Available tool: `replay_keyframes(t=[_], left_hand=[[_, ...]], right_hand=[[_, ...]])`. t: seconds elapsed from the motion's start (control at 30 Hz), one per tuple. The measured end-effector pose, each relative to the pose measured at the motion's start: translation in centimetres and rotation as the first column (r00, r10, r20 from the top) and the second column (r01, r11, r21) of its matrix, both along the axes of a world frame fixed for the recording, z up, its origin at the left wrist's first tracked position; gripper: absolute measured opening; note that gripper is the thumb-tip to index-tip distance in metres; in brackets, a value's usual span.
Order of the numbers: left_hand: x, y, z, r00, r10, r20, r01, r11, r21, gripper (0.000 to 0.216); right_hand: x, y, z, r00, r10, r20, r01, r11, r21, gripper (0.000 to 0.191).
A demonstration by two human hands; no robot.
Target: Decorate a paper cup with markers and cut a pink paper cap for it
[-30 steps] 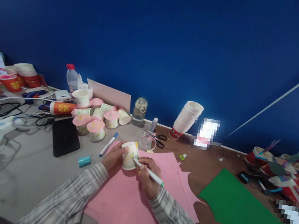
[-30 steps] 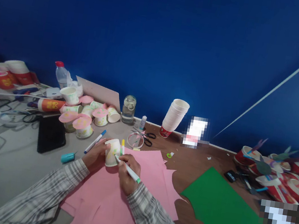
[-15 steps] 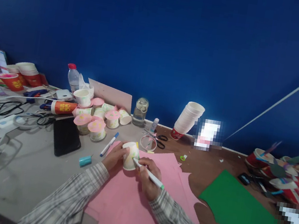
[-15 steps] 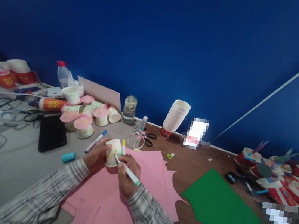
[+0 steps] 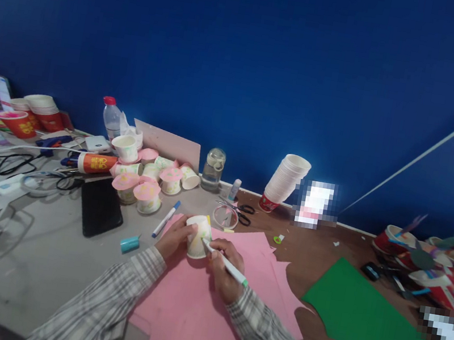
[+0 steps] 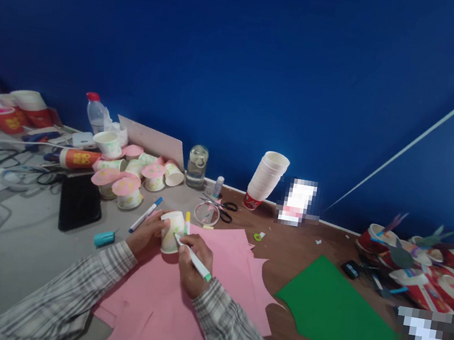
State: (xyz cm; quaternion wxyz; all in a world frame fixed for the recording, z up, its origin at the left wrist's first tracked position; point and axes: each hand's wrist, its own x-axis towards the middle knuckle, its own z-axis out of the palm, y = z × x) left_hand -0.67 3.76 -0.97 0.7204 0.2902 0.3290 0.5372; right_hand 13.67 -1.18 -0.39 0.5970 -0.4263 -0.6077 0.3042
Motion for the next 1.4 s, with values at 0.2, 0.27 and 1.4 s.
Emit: replay_keyframes(t=[0.2,0.27,1.4], left_hand=[[0.03,0.02,-0.11,1.0,-0.001,-0.002,0.001,1.0,0.01,0.048],[0.06,0.0,-0.12,1.0,0.001,0.001,-0.001,1.0,0.012,0.049],[0.26,0.05,0.02,0.992,0.034,0.123,-0.039,0.998,0.04,0.041]], right_hand=[[0.21,0.05,0.13,0.999,0.014,0.048,-0.016,0.998,0.057,0.012],[0.18,0.03,0.17,0.999,0.013,0.041,-0.015,0.998,0.053,0.012],[0.19,-0.09,-0.08,0.996,0.077,0.036,-0.08,0.992,0.095,0.013]])
